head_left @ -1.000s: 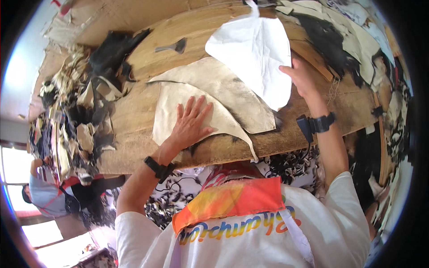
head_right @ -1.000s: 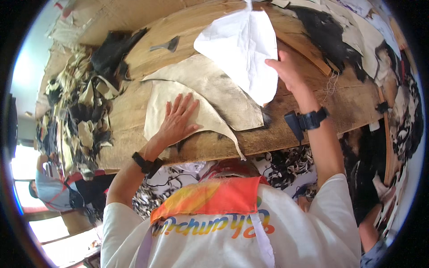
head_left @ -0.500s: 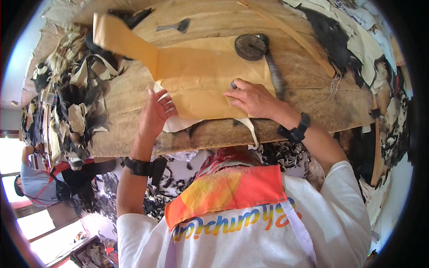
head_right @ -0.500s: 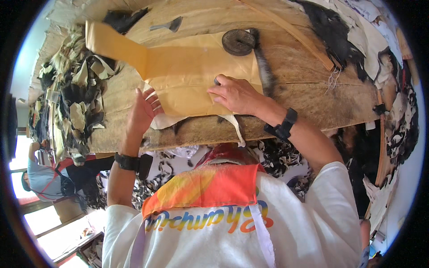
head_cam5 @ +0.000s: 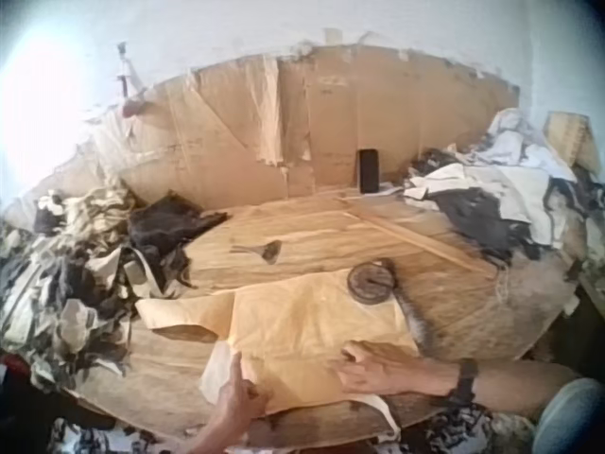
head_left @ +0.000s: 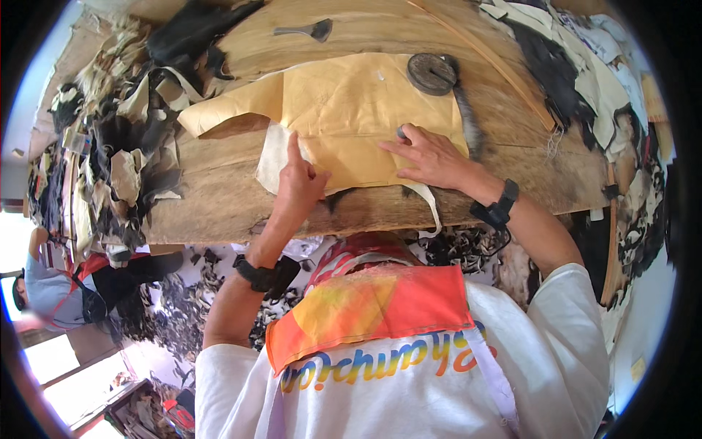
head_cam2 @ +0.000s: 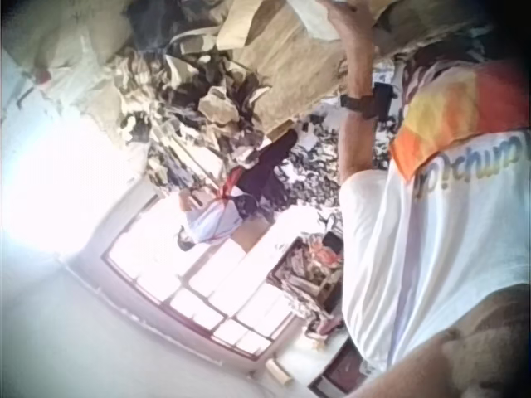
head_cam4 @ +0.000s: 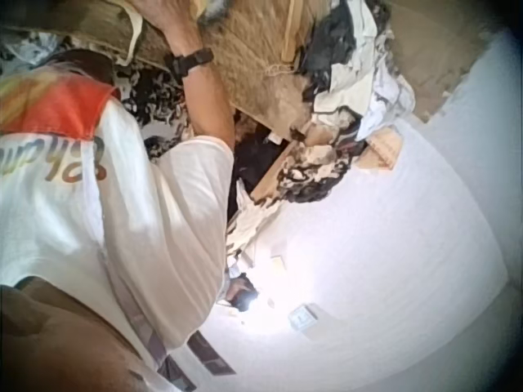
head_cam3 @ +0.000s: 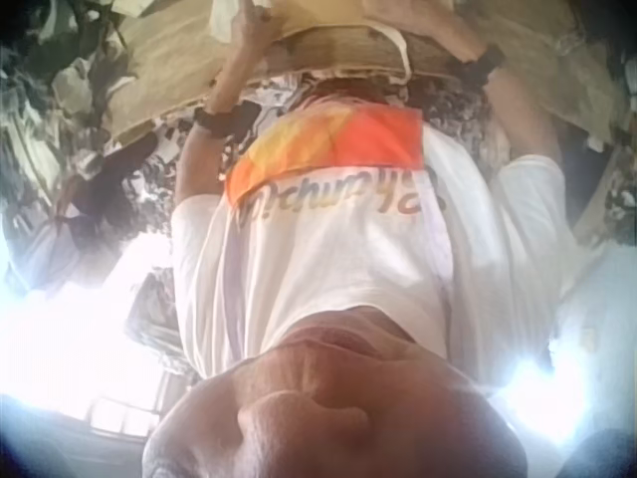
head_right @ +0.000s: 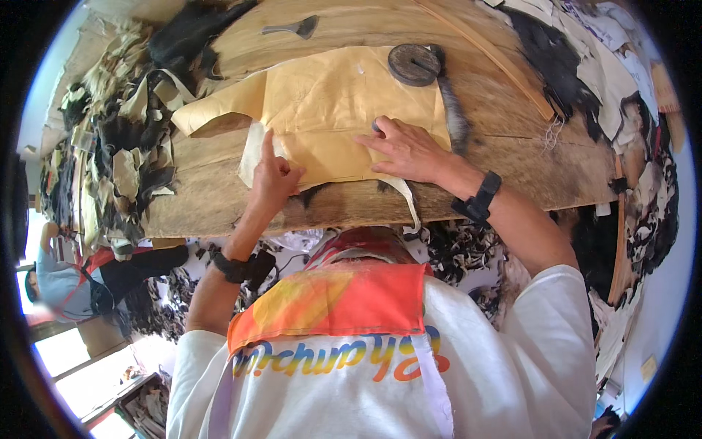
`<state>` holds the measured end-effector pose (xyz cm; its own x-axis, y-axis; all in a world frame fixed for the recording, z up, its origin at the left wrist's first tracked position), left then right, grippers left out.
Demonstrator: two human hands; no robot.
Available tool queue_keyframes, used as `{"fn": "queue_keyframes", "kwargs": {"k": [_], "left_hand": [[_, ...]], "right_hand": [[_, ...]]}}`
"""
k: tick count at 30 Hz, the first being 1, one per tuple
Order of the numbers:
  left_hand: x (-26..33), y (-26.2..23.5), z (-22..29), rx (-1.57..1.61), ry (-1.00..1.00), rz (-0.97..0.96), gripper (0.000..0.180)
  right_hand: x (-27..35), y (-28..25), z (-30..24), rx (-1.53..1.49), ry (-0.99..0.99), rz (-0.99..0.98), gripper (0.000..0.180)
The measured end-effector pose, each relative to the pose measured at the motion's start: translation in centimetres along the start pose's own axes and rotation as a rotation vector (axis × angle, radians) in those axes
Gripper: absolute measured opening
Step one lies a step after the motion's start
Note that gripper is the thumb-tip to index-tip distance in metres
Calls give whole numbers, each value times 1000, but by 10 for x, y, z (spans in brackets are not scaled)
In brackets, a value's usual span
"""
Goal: Cutting out pieces of leather according to a paper template using a leather knife.
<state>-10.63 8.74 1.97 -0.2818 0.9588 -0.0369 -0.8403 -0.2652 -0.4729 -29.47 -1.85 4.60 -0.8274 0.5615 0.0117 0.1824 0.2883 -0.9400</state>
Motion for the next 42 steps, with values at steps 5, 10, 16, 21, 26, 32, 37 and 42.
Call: {"fn": "queue_keyframes", "kwargs": {"k": [5,10,16,21,26,32,37,42], "left_hand": [[-7,9,8,-120,115,-124,59],[-8,11,8,-182,209,-108,48],[-10,3,15,-152,106,-110,42],[-16,-5,7,-93,16,-113,45],[-32,-22,42,172,91,-37,37],[-32,-19,32,114,52,-39,24],[-6,1,12,-228,67,-106,20],[-6,5,11,-281,120,-62,23]], "right_hand": [[-2,-6,-8,21,46,-86,53],[-4,-20,-21,-38,92,-100,45],[-8,-28,-36,-123,41,-68,46],[1,-29,-37,-155,1,33,51],[4,-33,-56,-92,-100,133,63],[3,-27,-38,-211,9,-53,34],[13,0,18,-408,97,-146,19],[19,-13,35,-509,73,-22,17]]}}
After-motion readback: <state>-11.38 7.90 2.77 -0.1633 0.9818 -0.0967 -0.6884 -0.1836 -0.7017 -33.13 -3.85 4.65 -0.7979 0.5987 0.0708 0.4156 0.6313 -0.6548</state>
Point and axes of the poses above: each hand's wrist, its own x-axis away from the middle knuckle, its own y-axis out of the palm, z = x × y, the point moved 8 cm from there along -x, towards the middle knuckle, and after that the axes turned 15 degrees about y, right-handed, at the moved point
